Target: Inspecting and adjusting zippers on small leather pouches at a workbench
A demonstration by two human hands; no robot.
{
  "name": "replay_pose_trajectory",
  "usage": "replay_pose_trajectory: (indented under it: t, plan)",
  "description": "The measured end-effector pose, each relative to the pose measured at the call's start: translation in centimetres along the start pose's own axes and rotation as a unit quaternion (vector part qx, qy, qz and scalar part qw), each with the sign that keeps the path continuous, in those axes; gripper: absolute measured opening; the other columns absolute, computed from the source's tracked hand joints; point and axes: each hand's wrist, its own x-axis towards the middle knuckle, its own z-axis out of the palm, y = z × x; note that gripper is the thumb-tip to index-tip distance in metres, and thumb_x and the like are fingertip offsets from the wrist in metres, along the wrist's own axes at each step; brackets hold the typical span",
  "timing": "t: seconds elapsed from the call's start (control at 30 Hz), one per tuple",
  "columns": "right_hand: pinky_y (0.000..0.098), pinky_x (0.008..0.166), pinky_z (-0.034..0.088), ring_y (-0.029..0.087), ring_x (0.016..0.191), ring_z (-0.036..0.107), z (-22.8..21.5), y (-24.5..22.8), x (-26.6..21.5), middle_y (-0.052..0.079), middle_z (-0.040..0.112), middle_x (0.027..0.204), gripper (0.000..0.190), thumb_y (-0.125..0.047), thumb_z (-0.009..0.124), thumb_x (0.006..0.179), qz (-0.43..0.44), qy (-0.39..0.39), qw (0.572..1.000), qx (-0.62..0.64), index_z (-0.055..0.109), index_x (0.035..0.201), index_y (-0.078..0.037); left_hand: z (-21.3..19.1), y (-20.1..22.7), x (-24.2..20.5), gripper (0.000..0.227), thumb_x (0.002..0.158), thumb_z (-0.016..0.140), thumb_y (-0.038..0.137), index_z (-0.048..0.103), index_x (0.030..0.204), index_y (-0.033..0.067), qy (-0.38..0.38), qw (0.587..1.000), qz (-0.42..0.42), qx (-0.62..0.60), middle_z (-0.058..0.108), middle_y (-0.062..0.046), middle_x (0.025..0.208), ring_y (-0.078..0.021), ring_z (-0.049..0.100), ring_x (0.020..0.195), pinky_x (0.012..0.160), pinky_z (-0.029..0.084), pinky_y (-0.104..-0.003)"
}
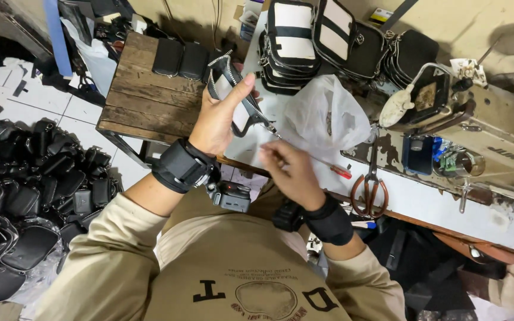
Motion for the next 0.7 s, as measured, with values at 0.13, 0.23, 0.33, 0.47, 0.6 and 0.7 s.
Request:
replay_pose_trajectory:
  t: [0.13,0.23,0.33,0.47,0.6,0.7]
  plan:
    - [0.0394,0.063,0.058,0.029,0.08,0.067,1.0,-0.2,1.6,0.023,0.068,0.097,0.029,-0.006,0.059,0.101,0.062,0.024,0.996,0.063,0.062,0.126,0.01,0.0,-2.3,0.4,0.037,0.084,0.087,0.018,0.068,0.11,0.0011,-0.031,0.999,0.009,-0.037,0.071,-0.013,0.086,-0.0254,0.074,0.077,0.071,0.069,-0.045]
    - [0.0321,0.073,0.063,0.025,0.093,0.07,1.5,1.3,3.1,0.017,0.064,0.115,0.03,-0.005,0.064,0.101,0.052,0.129,0.965,0.224,0.059,0.128,0.006,0.6,-2.5,-0.5,0.032,0.087,0.083,0.017,0.069,0.11,0.0003,-0.019,0.998,0.009,-0.066,0.071,-0.015,0.082,-0.0245,0.074,0.076,0.072,0.069,-0.043]
    - [0.0285,0.057,0.062,0.021,0.067,0.072,1.7,3.3,3.6,0.015,0.065,0.087,0.022,-0.003,0.067,0.098,0.101,0.11,0.928,0.343,0.058,0.117,0.006,0.7,-2.0,-0.7,0.023,0.088,0.081,0.018,0.072,0.1,0.0017,-0.003,0.994,-0.008,-0.104,0.07,-0.018,0.079,-0.0287,0.075,0.073,0.071,0.069,-0.047]
    - [0.0349,0.056,0.062,0.025,0.072,0.071,0.6,4.3,3.8,0.021,0.065,0.09,0.021,0.006,0.066,0.096,0.039,0.078,0.965,0.246,0.058,0.116,0.008,0.8,-1.1,-0.8,0.027,0.087,0.082,0.023,0.071,0.099,0.0017,-0.007,0.991,-0.04,-0.125,0.071,-0.019,0.08,-0.0309,0.076,0.072,0.07,0.068,-0.051]
    - [0.0367,0.067,0.064,0.025,0.082,0.068,-1.8,3.5,4.1,0.017,0.064,0.101,0.02,0.008,0.057,0.1,0.018,0.066,0.997,0.043,0.059,0.117,-0.001,1.8,1.4,-1.4,0.031,0.088,0.079,0.028,0.068,0.099,0.001,-0.011,0.987,-0.068,-0.145,0.071,-0.02,0.08,-0.0319,0.076,0.073,0.071,0.068,-0.05]
    - [0.0314,0.059,0.062,0.027,0.078,0.071,-2.1,3.3,3.8,0.021,0.066,0.095,0.013,0.0,0.063,0.101,0.0,0.08,0.99,0.115,0.059,0.113,0.002,2.2,1.4,-1.6,0.03,0.085,0.082,0.026,0.07,0.096,0.0012,0.009,0.988,-0.053,-0.146,0.071,-0.021,0.077,-0.0336,0.076,0.07,0.068,0.068,-0.053]
